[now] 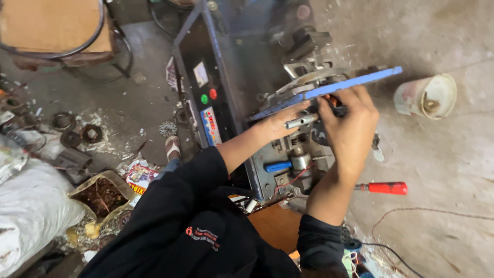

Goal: The person operates a motor winding machine, placing a metal stator into the fixture and winding copper wire around it. They repeatedly press a green button to start the winding cycle and remove the stator after each cycle.

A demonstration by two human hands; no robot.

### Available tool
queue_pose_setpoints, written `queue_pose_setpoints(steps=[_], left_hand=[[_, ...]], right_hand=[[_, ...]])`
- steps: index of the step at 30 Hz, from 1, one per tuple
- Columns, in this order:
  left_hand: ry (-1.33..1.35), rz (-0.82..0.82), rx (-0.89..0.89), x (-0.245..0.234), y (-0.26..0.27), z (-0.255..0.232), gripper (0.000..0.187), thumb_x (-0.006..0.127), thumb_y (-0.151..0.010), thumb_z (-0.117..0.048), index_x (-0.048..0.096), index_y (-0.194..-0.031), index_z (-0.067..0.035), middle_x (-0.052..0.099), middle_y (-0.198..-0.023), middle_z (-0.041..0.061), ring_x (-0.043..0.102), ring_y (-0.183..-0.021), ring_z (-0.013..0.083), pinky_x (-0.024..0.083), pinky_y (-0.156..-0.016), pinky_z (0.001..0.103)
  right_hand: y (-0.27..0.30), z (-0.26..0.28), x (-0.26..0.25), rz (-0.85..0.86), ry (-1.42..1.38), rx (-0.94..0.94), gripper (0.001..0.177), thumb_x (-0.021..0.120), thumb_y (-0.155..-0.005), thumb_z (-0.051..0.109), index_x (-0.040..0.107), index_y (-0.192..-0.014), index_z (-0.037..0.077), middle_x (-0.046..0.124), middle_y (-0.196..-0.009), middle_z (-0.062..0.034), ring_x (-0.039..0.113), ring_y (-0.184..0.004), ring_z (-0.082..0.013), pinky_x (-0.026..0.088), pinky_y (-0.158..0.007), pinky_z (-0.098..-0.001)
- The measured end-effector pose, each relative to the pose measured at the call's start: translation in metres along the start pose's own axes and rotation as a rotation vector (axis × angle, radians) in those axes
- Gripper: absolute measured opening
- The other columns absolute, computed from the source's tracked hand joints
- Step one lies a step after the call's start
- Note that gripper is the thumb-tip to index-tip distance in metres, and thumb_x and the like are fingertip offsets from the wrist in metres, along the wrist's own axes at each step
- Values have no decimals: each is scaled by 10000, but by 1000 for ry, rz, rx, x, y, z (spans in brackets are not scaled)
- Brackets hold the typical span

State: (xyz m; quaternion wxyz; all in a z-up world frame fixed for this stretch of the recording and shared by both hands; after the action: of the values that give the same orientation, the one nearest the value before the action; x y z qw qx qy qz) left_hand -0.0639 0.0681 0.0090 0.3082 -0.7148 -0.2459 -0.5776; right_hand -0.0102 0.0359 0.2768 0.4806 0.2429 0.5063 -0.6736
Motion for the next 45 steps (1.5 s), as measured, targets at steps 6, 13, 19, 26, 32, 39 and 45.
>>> queue_pose_setpoints(steps=[6, 13, 19, 26, 32, 39, 45], left_hand=[[-87, 7, -7, 11, -1, -2, 401, 815, -924, -186, 657, -1286, -112, 676, -1224, 0, 627, -1170, 153, 529, -1011, 355], [-81, -8, -4, 14, -2, -3, 385, 803, -923, -206, 676, -1270, -96, 689, -1211, 13, 631, -1162, 159, 533, -991, 334], [-55, 3, 8, 12, -5, -2, 416, 815, -916, -194, 648, -1290, -119, 668, -1251, 14, 614, -1210, 180, 532, -1040, 397], [-89, 76, 69, 25, -2, -9, 439, 811, -933, -230, 647, -1319, -99, 670, -1281, 32, 607, -1238, 177, 526, -1035, 400], [-94, 44, 39, 25, -2, -8, 432, 816, -936, -222, 654, -1314, -92, 676, -1258, 21, 615, -1212, 174, 525, -1021, 370], [-74, 76, 36, 10, -7, 0, 388, 817, -960, -210, 652, -1293, -99, 658, -1256, 21, 604, -1228, 190, 514, -1076, 411], [-47, 2, 23, 3, -7, 3, 425, 804, -934, -236, 635, -1305, -113, 646, -1274, 14, 594, -1221, 177, 528, -1049, 434]], right_hand=[[1, 2, -1, -10, 23, -24, 291, 845, -852, 0, 731, -1118, -36, 714, -1148, -192, 714, -1008, -362, 549, -892, -392], [1, 1, 0, 1, 19, -22, 286, 840, -856, 3, 733, -1120, -28, 712, -1134, -187, 717, -991, -344, 552, -886, -387], [1, 1, 1, 7, 36, -31, 293, 844, -858, 8, 741, -1132, -15, 711, -1123, -184, 712, -986, -347, 547, -881, -391], [1, 2, 1, 9, 41, -40, 288, 839, -869, 16, 745, -1140, -9, 710, -1121, -181, 710, -987, -349, 546, -885, -394], [1, 3, 1, 3, 52, -38, 290, 836, -874, 15, 746, -1149, -10, 712, -1123, -181, 710, -988, -350, 544, -877, -395], [1, 3, 1, 4, 45, -33, 287, 841, -878, 17, 745, -1146, -11, 710, -1126, -181, 710, -989, -349, 543, -877, -395], [1, 2, 1, 15, 48, -28, 293, 837, -869, 7, 742, -1145, -17, 707, -1115, -184, 707, -970, -345, 542, -873, -396]])
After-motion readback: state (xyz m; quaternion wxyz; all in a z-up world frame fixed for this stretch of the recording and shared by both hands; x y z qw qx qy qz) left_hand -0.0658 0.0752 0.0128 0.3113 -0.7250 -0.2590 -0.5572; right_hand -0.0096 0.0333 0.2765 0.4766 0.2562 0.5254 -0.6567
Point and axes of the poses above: each hand's wrist, its own y-axis away from the middle knuckle, its own x-axis out of the palm, z = x × y, the point moved 9 cm from there along -y, towards the middle knuckle
